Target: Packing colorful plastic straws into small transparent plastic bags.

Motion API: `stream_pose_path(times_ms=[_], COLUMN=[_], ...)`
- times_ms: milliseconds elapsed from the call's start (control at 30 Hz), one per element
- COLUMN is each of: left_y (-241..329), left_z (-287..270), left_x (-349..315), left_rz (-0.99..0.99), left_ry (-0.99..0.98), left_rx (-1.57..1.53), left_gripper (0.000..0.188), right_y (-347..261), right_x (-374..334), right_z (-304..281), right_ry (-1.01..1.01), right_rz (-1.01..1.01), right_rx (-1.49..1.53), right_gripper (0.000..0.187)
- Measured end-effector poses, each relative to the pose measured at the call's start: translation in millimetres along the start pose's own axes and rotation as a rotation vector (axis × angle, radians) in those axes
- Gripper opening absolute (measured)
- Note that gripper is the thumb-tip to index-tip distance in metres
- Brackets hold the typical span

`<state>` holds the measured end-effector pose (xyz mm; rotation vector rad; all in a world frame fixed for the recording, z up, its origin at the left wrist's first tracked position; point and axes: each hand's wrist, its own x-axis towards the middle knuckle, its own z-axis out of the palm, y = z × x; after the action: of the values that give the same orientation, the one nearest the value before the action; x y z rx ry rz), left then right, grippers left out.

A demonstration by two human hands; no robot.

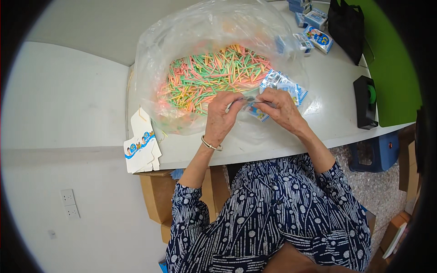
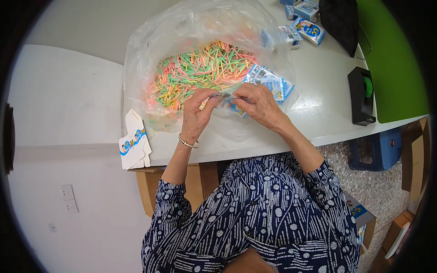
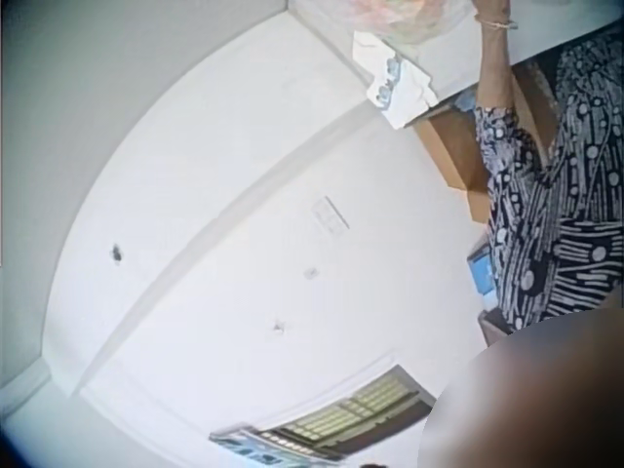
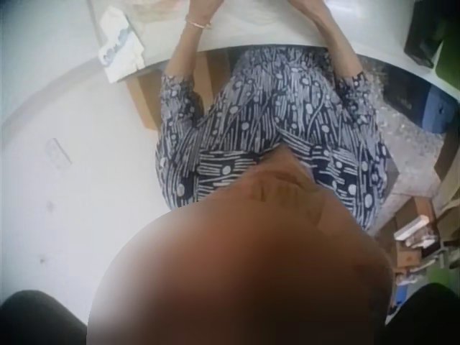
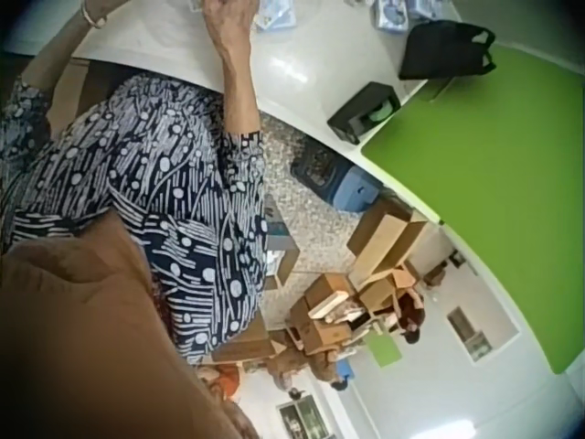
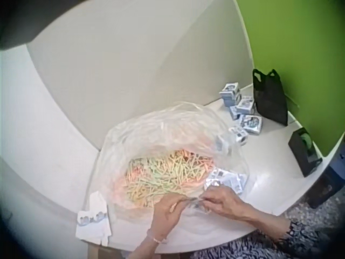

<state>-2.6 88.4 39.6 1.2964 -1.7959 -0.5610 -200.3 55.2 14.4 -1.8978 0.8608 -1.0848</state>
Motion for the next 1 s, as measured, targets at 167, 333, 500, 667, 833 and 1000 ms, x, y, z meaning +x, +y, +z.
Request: stream_pose_path(times_ms=[167, 333, 500, 667, 833, 1000], left_y=[-9, -19, -24, -29, -28, -68], left_z=[-3, 0, -12, -27, -36, -66], left_x=[-5, -9, -3, 4, -1, 13], left_rz=[-0.038, 0.010, -0.089, -0.121, -0.199, -0.088], left_ry=[0.012, 0.056, -0.086, -0.207, -0.276, -0.048], left_rx=[0.032, 0.043, -0.005, -0.029, -0.056, 0.108], left_gripper=[0.012, 0.013, 0.012, 0.012, 0.013, 0.016], right_y=[-3, 4, 9, 7, 5, 15], right_x=[-2, -3, -1, 0, 3, 2], right_z=[0, 6, 10, 17, 20, 25], right_ry=[-0.043, -0.090, -0.089, -0.139, -0.219, -0.214], right_rz=[0.125, 0.153, -0.054, 0.047, 0.142, 0.201], right_rx=[0.044, 0.052, -0.070, 0.038, 0.199, 0.211], right_gripper=[0.017, 0.017, 0.019, 0.021, 0.024, 0.028])
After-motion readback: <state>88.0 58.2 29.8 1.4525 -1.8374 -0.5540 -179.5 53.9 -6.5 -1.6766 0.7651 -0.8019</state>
